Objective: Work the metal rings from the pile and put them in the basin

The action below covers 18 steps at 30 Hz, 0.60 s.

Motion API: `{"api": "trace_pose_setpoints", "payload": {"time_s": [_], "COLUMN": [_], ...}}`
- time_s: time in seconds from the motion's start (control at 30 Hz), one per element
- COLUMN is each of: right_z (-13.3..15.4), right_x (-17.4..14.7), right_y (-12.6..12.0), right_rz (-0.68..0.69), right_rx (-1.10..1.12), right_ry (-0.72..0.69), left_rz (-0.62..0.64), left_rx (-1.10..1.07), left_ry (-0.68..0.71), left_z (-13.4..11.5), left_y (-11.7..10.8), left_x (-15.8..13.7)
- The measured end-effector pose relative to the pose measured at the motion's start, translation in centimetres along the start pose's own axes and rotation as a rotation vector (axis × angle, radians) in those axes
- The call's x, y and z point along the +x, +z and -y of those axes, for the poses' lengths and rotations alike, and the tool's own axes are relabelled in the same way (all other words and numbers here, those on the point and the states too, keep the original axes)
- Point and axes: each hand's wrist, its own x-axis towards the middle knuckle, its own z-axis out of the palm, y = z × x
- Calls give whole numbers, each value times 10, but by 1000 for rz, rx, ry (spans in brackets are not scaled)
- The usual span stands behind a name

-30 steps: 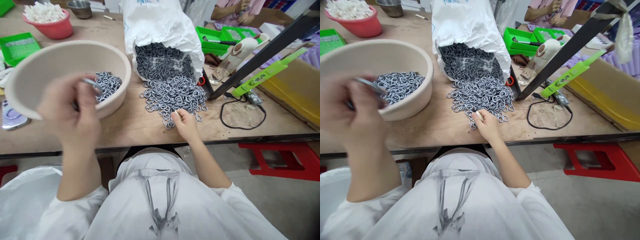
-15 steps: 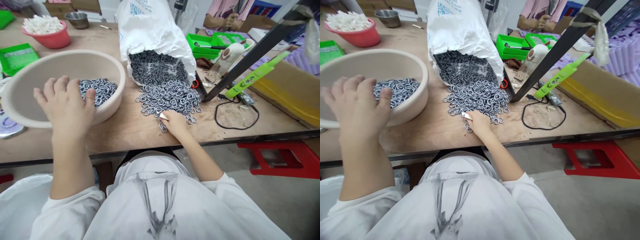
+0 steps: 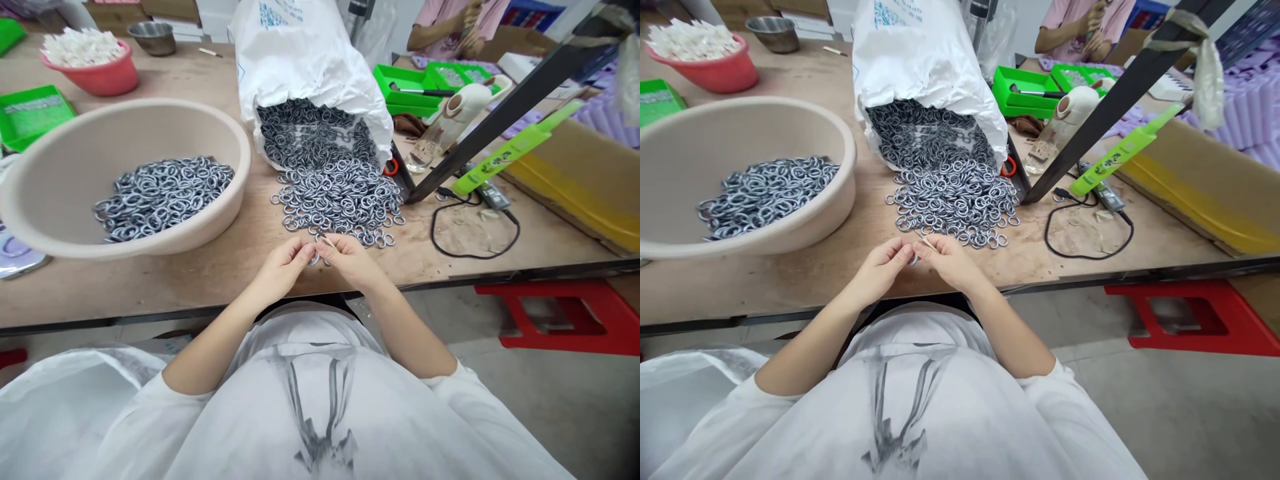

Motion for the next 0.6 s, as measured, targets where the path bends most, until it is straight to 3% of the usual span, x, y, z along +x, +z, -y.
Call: {"api": "trace_pose_setpoints", "payload": {"time_s": [0.17, 0.4, 0.6], "right_z": [-3, -10, -9], "right_x": [-5, -10, -24], "right_y": [16, 16, 18], "right_rz": [-145, -273, -156], "right_rx": [-21, -260, -695], "right_ry": [-61, -164, -366], "left_rz": [-70, -215, -288], "left_rx": [-345, -551, -681], "left_ry": [-106, -218, -263], "left_z": [2, 0, 0], "left_y": [12, 23, 25], "left_x": [-7, -15, -14]}}
